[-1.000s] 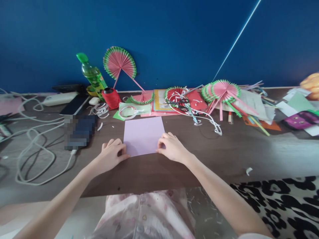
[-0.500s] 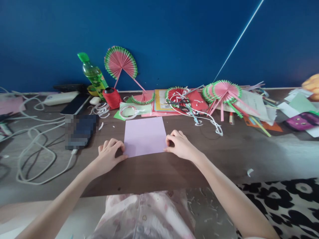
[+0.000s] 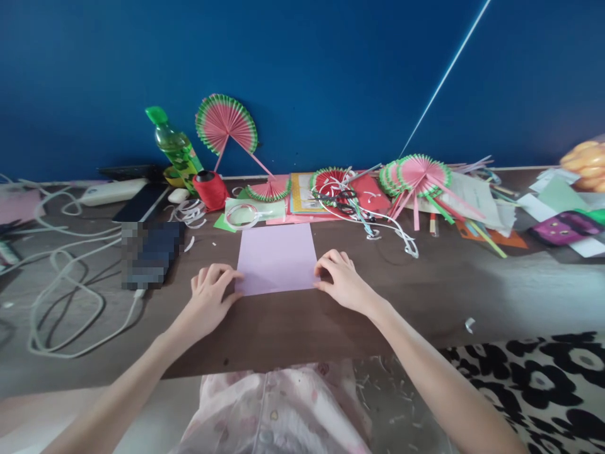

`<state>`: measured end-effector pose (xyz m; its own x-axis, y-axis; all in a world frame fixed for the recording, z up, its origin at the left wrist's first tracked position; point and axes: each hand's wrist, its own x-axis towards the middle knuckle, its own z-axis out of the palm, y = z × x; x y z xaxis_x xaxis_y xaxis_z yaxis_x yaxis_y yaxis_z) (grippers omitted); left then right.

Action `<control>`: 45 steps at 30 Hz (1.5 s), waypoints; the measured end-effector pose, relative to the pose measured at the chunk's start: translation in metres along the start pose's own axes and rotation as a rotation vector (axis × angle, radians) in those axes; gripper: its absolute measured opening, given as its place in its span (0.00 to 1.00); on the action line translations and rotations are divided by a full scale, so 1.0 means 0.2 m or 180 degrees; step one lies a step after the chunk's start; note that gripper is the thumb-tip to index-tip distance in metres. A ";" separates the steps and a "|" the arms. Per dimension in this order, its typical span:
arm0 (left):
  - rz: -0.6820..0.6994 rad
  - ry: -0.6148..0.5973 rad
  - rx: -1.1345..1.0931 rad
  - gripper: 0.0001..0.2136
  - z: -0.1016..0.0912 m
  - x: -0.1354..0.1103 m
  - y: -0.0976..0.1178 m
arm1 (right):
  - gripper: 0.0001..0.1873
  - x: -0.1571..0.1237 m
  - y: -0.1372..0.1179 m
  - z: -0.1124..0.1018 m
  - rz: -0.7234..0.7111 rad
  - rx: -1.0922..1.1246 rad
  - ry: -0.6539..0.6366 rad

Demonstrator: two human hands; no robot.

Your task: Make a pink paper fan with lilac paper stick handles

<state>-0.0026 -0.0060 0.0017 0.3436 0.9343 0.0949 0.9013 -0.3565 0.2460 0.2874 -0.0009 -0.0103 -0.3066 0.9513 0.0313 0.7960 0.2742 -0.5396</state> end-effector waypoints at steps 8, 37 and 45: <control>0.1239 0.0135 0.0222 0.21 0.14 -0.12 0.26 | 0.03 -0.02 -0.04 0.00 0.0023 0.0111 0.0027; 0.1130 -0.0014 0.0202 0.23 0.17 -0.14 0.21 | 0.24 -0.20 -0.23 0.19 -0.0991 -0.0886 0.0025; 0.1188 0.0153 0.0507 0.22 0.11 -0.20 0.08 | 0.21 -0.29 -0.07 0.10 -0.0862 -0.0764 0.0415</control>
<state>0.0046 -0.0497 -0.0201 0.6456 0.7383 0.1952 0.7479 -0.6629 0.0340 0.2835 -0.0628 -0.0216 -0.4659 0.8456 0.2607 0.7995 0.5285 -0.2854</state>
